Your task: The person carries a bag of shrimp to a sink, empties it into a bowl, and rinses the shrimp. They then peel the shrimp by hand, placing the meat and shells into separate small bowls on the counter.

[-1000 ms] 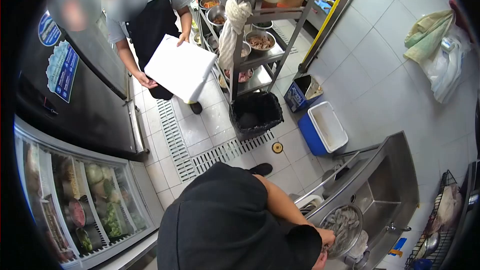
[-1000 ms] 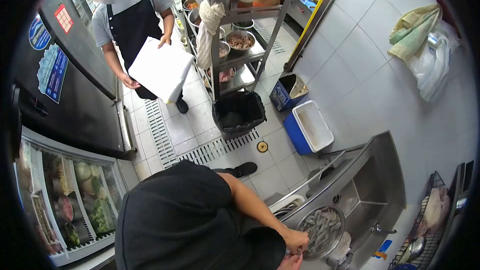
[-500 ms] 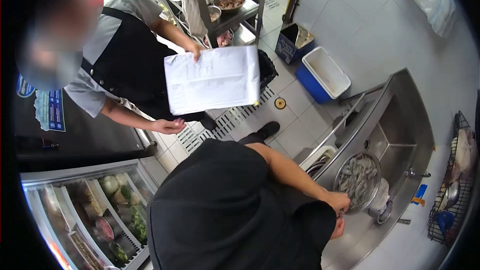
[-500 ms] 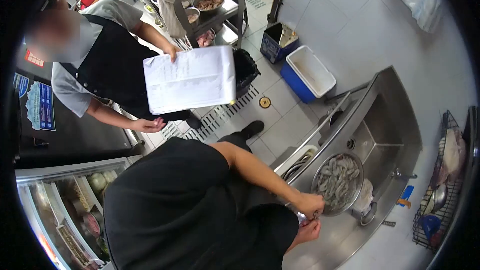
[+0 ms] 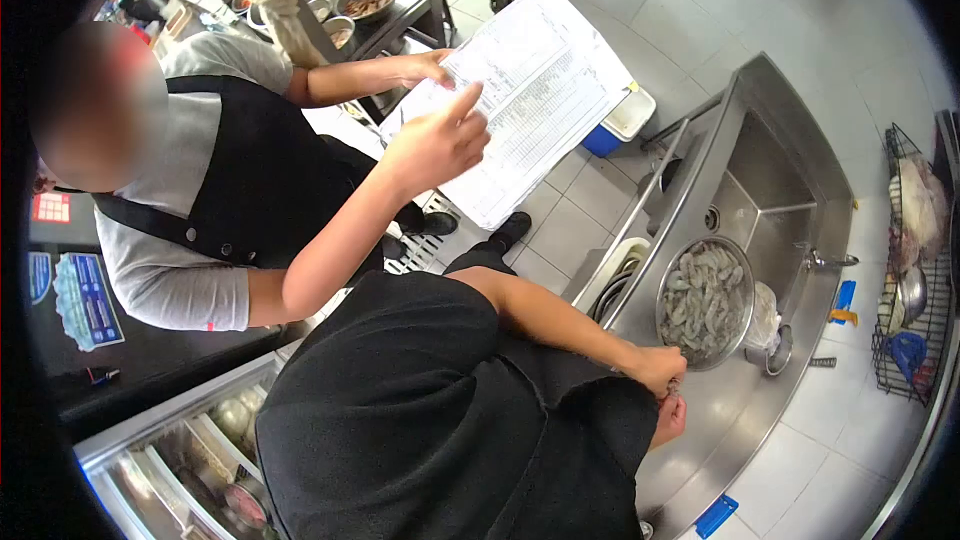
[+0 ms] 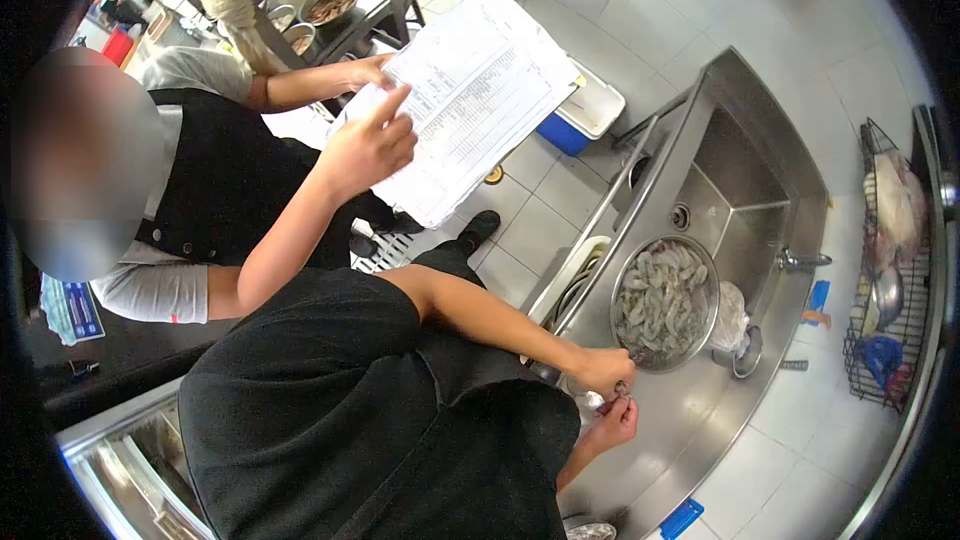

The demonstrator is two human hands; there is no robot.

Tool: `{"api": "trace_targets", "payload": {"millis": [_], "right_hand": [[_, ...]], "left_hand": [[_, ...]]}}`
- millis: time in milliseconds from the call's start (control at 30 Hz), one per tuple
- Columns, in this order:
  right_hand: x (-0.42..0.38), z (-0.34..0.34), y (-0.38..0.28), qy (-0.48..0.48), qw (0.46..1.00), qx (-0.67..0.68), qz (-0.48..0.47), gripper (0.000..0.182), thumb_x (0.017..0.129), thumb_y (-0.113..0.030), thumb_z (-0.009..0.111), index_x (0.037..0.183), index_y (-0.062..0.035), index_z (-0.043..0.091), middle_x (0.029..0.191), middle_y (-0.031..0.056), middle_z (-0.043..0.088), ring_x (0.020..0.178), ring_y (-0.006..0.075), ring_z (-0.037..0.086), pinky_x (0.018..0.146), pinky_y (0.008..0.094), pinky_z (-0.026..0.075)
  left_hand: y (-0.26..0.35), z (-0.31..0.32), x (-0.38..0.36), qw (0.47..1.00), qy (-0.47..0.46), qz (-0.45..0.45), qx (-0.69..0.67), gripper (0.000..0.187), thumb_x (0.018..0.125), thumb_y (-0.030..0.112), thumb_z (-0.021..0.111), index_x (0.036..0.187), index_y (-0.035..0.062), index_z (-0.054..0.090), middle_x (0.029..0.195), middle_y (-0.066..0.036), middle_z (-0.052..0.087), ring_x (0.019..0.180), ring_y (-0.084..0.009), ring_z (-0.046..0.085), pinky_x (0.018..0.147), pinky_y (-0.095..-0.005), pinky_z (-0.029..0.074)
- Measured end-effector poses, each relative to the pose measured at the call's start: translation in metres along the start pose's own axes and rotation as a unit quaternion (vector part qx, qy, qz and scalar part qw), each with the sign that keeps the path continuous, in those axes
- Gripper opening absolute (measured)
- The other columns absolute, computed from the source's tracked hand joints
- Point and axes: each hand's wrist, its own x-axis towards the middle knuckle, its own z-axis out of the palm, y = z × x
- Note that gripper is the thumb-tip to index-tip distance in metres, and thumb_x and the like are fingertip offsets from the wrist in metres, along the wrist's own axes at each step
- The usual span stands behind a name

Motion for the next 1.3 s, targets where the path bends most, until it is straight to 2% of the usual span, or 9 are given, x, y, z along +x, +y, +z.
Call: {"api": "trace_targets", "payload": {"millis": [600, 800, 900, 967, 1167, 1200, 1233, 1267, 1300], "right_hand": [[-0.002, -0.016, 0.026, 0.018, 0.999, 0.03, 0.012, 0.02, 0.095, -0.013, 0.055, 0.082, 0.0007, 0.058, 0.06, -0.0013, 0.049, 0.049, 0.0053, 0.043, 0.043, 0.0214, 0.034], [-0.001, -0.017, 0.022, 0.021, 1.0, 0.004, -0.006, 0.024, 0.095, -0.014, 0.055, 0.074, -0.0016, 0.054, 0.059, -0.0011, 0.048, 0.049, 0.0058, 0.042, 0.043, 0.023, 0.032], [-0.003, -0.021, 0.019, 0.013, 1.0, -0.019, -0.007, 0.026, 0.095, -0.013, 0.055, 0.071, -0.0025, 0.051, 0.058, -0.0012, 0.046, 0.049, 0.0062, 0.041, 0.043, 0.0234, 0.031], [-0.003, -0.016, 0.011, 0.021, 0.998, -0.06, -0.021, 0.026, 0.094, -0.012, 0.055, 0.071, -0.0029, 0.05, 0.058, -0.0017, 0.045, 0.05, 0.0062, 0.041, 0.043, 0.023, 0.031], [-0.001, -0.021, 0.02, 0.012, 0.999, -0.012, 0.027, 0.022, 0.094, -0.012, 0.055, 0.075, -0.0004, 0.052, 0.062, -0.0014, 0.047, 0.054, 0.006, 0.042, 0.045, 0.0225, 0.032], [0.002, -0.022, 0.026, -0.003, 1.0, -0.005, 0.006, 0.019, 0.093, -0.012, 0.056, 0.079, 0.0006, 0.056, 0.063, -0.0014, 0.049, 0.055, 0.006, 0.043, 0.046, 0.0225, 0.032], [0.002, -0.021, 0.031, -0.005, 1.0, 0.004, -0.014, 0.017, 0.092, -0.013, 0.057, 0.082, 0.0017, 0.059, 0.064, -0.0014, 0.05, 0.056, 0.006, 0.044, 0.047, 0.0225, 0.033], [0.004, -0.02, 0.034, -0.005, 1.0, -0.001, 0.023, 0.017, 0.09, -0.014, 0.06, 0.09, 0.0027, 0.065, 0.067, -0.002, 0.053, 0.057, 0.0056, 0.045, 0.048, 0.0224, 0.034], [-0.001, -0.021, 0.028, 0.008, 0.998, -0.041, 0.045, 0.018, 0.089, -0.015, 0.062, 0.093, 0.0014, 0.067, 0.067, -0.0036, 0.054, 0.058, 0.005, 0.045, 0.049, 0.0221, 0.035]], "left_hand": [[-0.004, 0.016, 0.007, 0.998, -0.051, -0.034, 0.0, 0.016, 0.064, 0.015, 0.072, 0.075, 0.0035, 0.069, 0.07, -0.018, 0.066, 0.069, -0.0362, 0.065, 0.063, -0.0443, 0.05], [-0.012, 0.023, 0.012, 1.0, -0.021, -0.002, 0.012, 0.016, 0.06, 0.011, 0.073, 0.071, 0.0005, 0.068, 0.066, -0.018, 0.065, 0.064, -0.0339, 0.065, 0.06, -0.0425, 0.05], [-0.004, 0.018, 0.009, 0.998, -0.036, 0.042, 0.004, 0.018, 0.062, 0.015, 0.072, 0.076, 0.0033, 0.068, 0.074, -0.018, 0.066, 0.069, -0.0362, 0.064, 0.063, -0.0441, 0.05], [0.011, 0.009, 0.005, 0.998, -0.06, -0.013, 0.017, 0.017, 0.062, 0.014, 0.071, 0.075, 0.0035, 0.069, 0.072, -0.017, 0.066, 0.067, -0.0352, 0.064, 0.062, -0.0432, 0.05], [0.005, 0.011, 0.003, 1.0, -0.027, 0.013, 0.005, 0.016, 0.063, 0.013, 0.07, 0.075, 0.0029, 0.068, 0.069, -0.016, 0.065, 0.066, -0.0343, 0.064, 0.061, -0.0425, 0.05], [0.016, 0.004, -0.001, 0.999, -0.043, -0.03, 0.003, 0.018, 0.064, 0.013, 0.07, 0.078, 0.003, 0.069, 0.072, -0.017, 0.066, 0.068, -0.0347, 0.064, 0.063, -0.0427, 0.05], [-0.017, 0.025, 0.006, 0.998, -0.037, 0.04, -0.008, 0.02, 0.066, 0.015, 0.071, 0.082, 0.0037, 0.07, 0.076, -0.017, 0.068, 0.071, -0.0339, 0.065, 0.067, -0.0421, 0.051], [-0.011, 0.019, 0.003, 0.998, -0.036, 0.037, 0.037, 0.024, 0.067, 0.015, 0.072, 0.089, 0.0054, 0.072, 0.082, -0.016, 0.069, 0.074, -0.0315, 0.067, 0.072, -0.0399, 0.052], [-0.011, 0.016, -0.001, 0.998, -0.049, 0.029, -0.034, 0.029, 0.068, 0.014, 0.073, 0.096, 0.0071, 0.073, 0.086, -0.015, 0.07, 0.076, -0.0296, 0.068, 0.075, -0.0381, 0.053]]}}
